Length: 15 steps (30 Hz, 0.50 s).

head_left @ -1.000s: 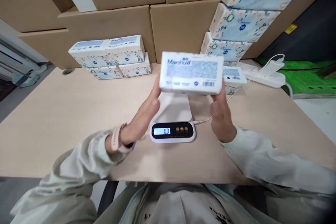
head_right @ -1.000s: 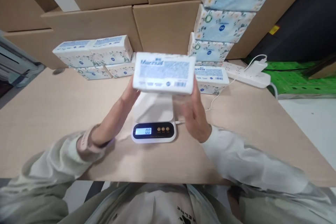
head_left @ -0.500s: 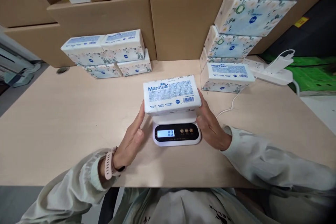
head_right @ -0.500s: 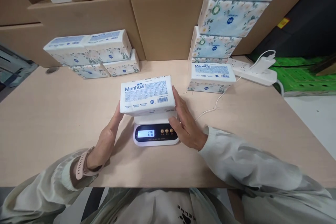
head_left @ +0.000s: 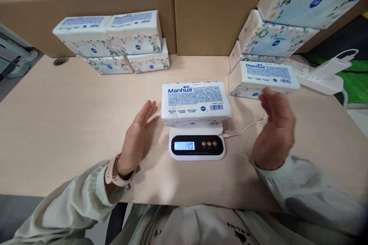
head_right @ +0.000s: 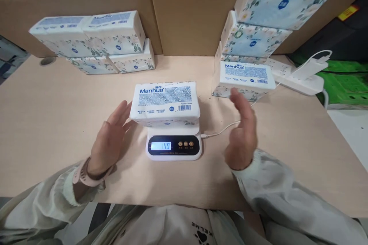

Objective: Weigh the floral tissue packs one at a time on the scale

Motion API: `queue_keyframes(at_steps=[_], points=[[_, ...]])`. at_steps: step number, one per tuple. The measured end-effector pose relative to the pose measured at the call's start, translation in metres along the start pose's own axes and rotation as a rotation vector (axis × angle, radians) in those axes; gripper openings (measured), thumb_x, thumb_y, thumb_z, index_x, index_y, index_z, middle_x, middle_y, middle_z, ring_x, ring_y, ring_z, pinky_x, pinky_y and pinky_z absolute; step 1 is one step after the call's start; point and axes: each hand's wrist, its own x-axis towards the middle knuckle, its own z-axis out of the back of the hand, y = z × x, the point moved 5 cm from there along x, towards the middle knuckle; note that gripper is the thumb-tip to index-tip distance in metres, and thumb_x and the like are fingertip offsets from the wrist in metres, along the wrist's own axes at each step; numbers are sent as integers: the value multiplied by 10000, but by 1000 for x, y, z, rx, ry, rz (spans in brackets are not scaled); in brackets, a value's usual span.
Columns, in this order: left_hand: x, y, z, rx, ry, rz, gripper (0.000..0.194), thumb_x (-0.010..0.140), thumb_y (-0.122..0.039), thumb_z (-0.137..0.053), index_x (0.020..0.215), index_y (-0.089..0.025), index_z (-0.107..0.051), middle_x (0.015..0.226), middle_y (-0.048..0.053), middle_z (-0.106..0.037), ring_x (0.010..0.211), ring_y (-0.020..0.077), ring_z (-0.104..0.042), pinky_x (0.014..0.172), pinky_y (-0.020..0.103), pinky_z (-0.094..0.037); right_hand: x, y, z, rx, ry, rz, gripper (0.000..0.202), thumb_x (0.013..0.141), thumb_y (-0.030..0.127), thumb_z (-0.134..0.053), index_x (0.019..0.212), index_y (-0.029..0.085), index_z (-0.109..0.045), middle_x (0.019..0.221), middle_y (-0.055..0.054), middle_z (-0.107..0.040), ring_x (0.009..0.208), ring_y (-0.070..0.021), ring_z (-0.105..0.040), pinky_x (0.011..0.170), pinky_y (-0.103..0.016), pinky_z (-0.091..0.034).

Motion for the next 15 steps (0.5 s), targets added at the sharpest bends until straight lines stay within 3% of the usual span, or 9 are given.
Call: queue_keyframes(at_steps=[2,4,8,10,15], points=[[8,5,8,-78,-123,63,529,1022,-692,-653,1388,-323,-753,1534,84,-691,1491,349,-611,1263,570,-513,3,3,17,37,-243,72,475,1042,589,-479,1479,567,-666,1553,36,-696,1537,-383,-579,1307,-748,-375],[13,7,13,-142,-205,103,450,985,-603,-736,1297,-281,-771,1399,98,-759,1317,310,-718,1141,497,-602,7,1,28,24,-349,124,461,993,611,-557,1421,559,-721,1489,9,-742,1451,-404,-648,1246,-758,-426],[15,6,14,-205,-260,107,408,918,-502,-827,1229,-244,-767,1298,99,-784,1128,247,-763,970,373,-652,14,-6,41,-53,-341,223,582,907,606,-651,1484,541,-682,1523,-28,-706,1419,-441,-661,1111,-758,-533],[14,5,12,-210,-256,103,418,905,-497,-835,1225,-237,-763,1278,100,-786,1093,235,-765,945,358,-653,14,-8,44,-58,-312,260,616,883,578,-691,1498,548,-667,1540,-37,-679,1450,-443,-634,965,-719,-616],[13,6,11,-228,-256,99,413,895,-481,-839,1205,-217,-766,1224,98,-795,1043,224,-769,911,343,-653,11,-19,43,-33,-285,143,641,864,479,-773,1491,552,-664,1498,-85,-689,1399,-431,-666,577,-530,-630]])
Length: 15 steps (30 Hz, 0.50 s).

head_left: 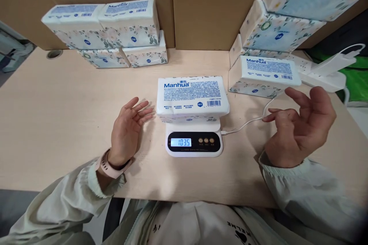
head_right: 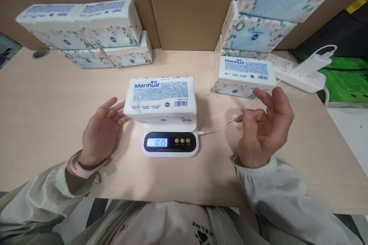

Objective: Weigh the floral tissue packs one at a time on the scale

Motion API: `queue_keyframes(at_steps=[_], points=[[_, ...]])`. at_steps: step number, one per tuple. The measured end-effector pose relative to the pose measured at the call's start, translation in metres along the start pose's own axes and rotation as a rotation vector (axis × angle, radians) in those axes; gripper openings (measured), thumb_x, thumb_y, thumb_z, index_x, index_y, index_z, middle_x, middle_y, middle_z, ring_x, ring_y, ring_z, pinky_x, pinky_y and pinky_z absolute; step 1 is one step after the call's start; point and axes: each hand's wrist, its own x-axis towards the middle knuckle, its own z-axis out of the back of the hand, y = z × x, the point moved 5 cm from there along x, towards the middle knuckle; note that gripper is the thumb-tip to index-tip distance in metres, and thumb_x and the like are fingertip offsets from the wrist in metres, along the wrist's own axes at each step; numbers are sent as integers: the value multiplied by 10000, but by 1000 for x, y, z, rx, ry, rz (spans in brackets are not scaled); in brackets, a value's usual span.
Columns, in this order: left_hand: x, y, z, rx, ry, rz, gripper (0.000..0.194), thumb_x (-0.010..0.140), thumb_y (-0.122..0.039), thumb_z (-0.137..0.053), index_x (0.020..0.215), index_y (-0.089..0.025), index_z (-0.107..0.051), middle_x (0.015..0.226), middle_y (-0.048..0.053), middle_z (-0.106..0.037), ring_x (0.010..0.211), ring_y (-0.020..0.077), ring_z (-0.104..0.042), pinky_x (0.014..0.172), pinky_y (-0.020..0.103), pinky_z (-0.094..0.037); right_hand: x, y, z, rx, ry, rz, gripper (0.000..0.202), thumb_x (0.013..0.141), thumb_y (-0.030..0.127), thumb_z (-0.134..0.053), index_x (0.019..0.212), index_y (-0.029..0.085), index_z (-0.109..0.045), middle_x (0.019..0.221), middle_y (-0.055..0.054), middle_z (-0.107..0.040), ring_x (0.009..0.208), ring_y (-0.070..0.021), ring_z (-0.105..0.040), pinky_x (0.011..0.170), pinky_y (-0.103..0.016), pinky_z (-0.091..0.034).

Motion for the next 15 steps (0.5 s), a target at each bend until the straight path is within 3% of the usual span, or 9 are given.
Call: queue_keyframes(at_steps=[4,7,15], points=[[0,-1,0,-16,9,9,458,871,-471,-876,1213,-187,-766,1203,101,-810,1031,214,-776,891,316,-658,0,-7,1,22,-6,99,672,840,454,-788,1501,483,-673,1406,-92,-722,1253,-387,-733,454,-382,-612],[-1,-1,0,-32,12,26,487,844,-469,-910,1206,-175,-770,1175,94,-821,1007,200,-782,869,290,-661,1,-12,2,26,-15,144,650,861,400,-769,1504,435,-680,1415,-75,-717,1230,-335,-740,445,-309,-621],[-1,-2,-1,-32,4,31,450,825,-461,-919,1157,-183,-796,1143,86,-830,973,199,-788,849,288,-667,1,-7,-2,43,9,166,620,883,314,-757,1494,399,-695,1439,-59,-713,1257,-287,-745,504,-277,-651]])
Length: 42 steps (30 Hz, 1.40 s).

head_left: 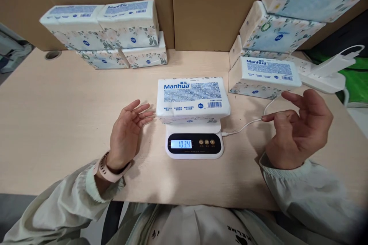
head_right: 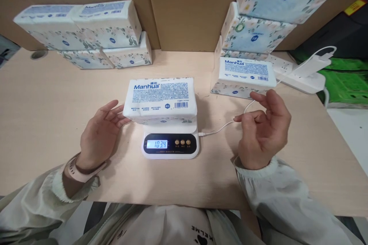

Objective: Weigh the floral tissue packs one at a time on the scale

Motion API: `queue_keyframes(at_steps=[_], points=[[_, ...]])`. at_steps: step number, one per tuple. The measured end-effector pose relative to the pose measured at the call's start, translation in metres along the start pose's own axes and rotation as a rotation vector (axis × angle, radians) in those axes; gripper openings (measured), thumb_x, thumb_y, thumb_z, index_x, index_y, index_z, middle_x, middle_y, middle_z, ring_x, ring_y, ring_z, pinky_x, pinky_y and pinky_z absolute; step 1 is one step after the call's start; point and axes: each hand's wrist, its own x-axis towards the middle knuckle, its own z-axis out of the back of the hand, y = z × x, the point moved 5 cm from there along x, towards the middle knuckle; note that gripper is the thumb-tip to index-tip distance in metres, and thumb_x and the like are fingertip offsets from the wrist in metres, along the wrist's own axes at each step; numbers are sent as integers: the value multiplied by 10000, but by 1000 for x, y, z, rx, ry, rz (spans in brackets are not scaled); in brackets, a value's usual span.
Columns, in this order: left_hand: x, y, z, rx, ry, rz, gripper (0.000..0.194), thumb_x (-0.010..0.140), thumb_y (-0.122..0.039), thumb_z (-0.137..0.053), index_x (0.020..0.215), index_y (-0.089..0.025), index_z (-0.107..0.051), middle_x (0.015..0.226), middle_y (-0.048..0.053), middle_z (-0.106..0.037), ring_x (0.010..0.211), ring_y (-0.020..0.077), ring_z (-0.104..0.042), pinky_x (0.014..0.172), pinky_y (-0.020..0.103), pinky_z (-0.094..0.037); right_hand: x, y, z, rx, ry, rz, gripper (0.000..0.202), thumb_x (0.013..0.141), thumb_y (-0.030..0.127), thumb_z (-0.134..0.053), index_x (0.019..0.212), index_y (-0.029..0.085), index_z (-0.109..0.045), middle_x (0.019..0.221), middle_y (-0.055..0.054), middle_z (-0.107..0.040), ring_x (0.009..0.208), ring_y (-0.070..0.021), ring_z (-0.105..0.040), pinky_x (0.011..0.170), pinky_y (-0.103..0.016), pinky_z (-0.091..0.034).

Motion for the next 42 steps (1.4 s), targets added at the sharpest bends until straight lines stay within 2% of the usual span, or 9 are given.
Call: queue_keyframes(at_steps=[7,14,17,20,22,28,35,42], points=[[1,0,-1,7,-11,-2,447,797,-450,-916,1132,-180,-797,1112,88,-830,949,202,-791,837,296,-666,0,2,-1,13,-6,6,601,866,283,-760,1458,379,-731,1395,-66,-747,1234,-285,-764,515,-281,-651],[1,1,0,5,0,-12,365,848,-396,-842,1131,-173,-780,1088,86,-826,935,200,-790,840,303,-659,-2,10,-6,45,-2,-5,552,873,269,-767,1415,376,-764,1323,-63,-782,1127,-247,-782,544,-274,-653],[2,1,1,0,6,-17,367,865,-400,-812,1140,-163,-761,1086,94,-822,934,206,-790,852,314,-654,-1,12,-7,56,6,13,541,878,269,-764,1410,364,-769,1302,-62,-787,968,-203,-766,550,-272,-645],[2,1,1,6,21,-7,365,902,-414,-760,1164,-161,-739,1097,106,-817,943,221,-790,880,341,-647,0,12,-8,61,2,5,536,879,241,-744,1402,354,-773,1285,-50,-806,728,-130,-670,575,-281,-646],[3,2,2,11,28,3,360,916,-417,-733,1169,-162,-727,1096,112,-815,942,226,-790,890,352,-640,1,12,-8,63,-11,-14,541,870,214,-734,1391,353,-775,1281,-41,-814,662,-106,-614,595,-286,-647],[6,4,4,18,39,0,400,882,-441,-741,1169,-163,-721,1065,109,-810,918,227,-781,887,362,-621,1,11,-5,39,-20,-71,480,912,217,-716,1378,314,-766,1276,-44,-814,670,-98,-599,682,-324,-675],[14,6,7,49,111,-31,485,864,-534,-752,1159,-152,-706,1041,110,-794,920,225,-774,913,366,-615,6,9,-1,0,-53,-29,417,926,280,-697,1338,245,-752,1222,-72,-816,692,-132,-646,675,-367,-666],[12,5,7,53,112,7,420,887,-485,-687,1090,-119,-729,1012,120,-795,875,193,-764,891,328,-609,8,8,0,-78,-65,-159,336,957,370,-687,1268,258,-746,1194,-111,-825,668,-152,-643,719,-409,-665]])
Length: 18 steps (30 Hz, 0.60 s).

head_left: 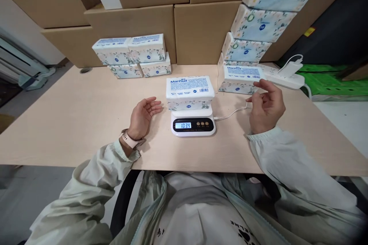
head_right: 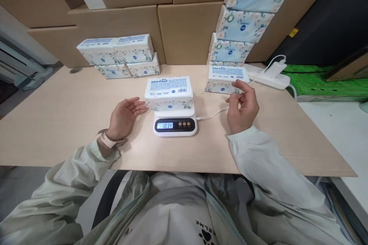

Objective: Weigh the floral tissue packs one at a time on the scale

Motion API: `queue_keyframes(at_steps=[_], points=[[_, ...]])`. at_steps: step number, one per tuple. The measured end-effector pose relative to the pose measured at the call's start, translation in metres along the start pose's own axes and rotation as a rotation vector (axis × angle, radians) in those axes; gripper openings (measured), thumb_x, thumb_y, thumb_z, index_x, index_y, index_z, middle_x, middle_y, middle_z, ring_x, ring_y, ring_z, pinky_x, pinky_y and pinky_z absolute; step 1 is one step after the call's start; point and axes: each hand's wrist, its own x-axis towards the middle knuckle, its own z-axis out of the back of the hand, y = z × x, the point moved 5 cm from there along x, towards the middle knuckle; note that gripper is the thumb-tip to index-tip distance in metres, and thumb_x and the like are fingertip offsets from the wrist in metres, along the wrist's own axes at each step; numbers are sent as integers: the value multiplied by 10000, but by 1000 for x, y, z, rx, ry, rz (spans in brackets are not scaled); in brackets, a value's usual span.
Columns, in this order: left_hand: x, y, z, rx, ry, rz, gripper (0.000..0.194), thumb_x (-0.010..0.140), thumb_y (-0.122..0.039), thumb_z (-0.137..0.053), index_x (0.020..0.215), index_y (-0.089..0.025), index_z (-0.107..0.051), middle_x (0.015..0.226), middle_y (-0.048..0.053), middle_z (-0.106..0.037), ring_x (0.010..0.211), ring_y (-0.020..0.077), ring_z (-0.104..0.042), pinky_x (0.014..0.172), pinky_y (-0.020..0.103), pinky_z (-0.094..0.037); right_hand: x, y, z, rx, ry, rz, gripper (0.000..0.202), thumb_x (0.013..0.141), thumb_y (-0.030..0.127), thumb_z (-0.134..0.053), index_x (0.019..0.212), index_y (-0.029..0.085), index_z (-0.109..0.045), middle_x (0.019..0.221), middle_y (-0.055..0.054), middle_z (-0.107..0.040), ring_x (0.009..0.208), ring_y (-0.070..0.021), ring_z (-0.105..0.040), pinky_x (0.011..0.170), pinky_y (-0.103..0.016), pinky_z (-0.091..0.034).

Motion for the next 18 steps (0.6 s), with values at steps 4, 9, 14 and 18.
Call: queue_keyframes(at_steps=[4,9,14,18], points=[[-3,-1,-1,4,13,14,402,890,-477,-691,1064,-119,-745,999,122,-802,866,192,-763,879,325,-611,-1,-4,-2,-8,11,-35,356,922,388,-680,1240,242,-746,1136,-60,-831,653,-147,-665,706,-411,-673],[-6,-4,-3,33,44,12,405,906,-494,-708,1066,-126,-763,1017,121,-813,884,197,-767,889,330,-617,-2,0,-2,-1,4,-47,332,909,384,-705,1207,261,-779,1095,-58,-843,632,-170,-674,673,-429,-650],[-9,-4,-3,24,47,23,413,906,-502,-745,1069,-125,-786,1016,123,-816,906,208,-773,892,331,-624,-3,7,0,-3,33,-50,259,937,408,-737,1169,322,-810,1070,-64,-848,635,-210,-692,640,-453,-621],[-11,-3,-3,30,42,34,388,947,-486,-721,1071,-126,-796,1002,122,-813,921,215,-777,900,336,-633,-6,10,0,-23,81,-84,196,964,441,-741,1098,338,-840,990,-39,-845,631,-225,-704,617,-455,-616]])
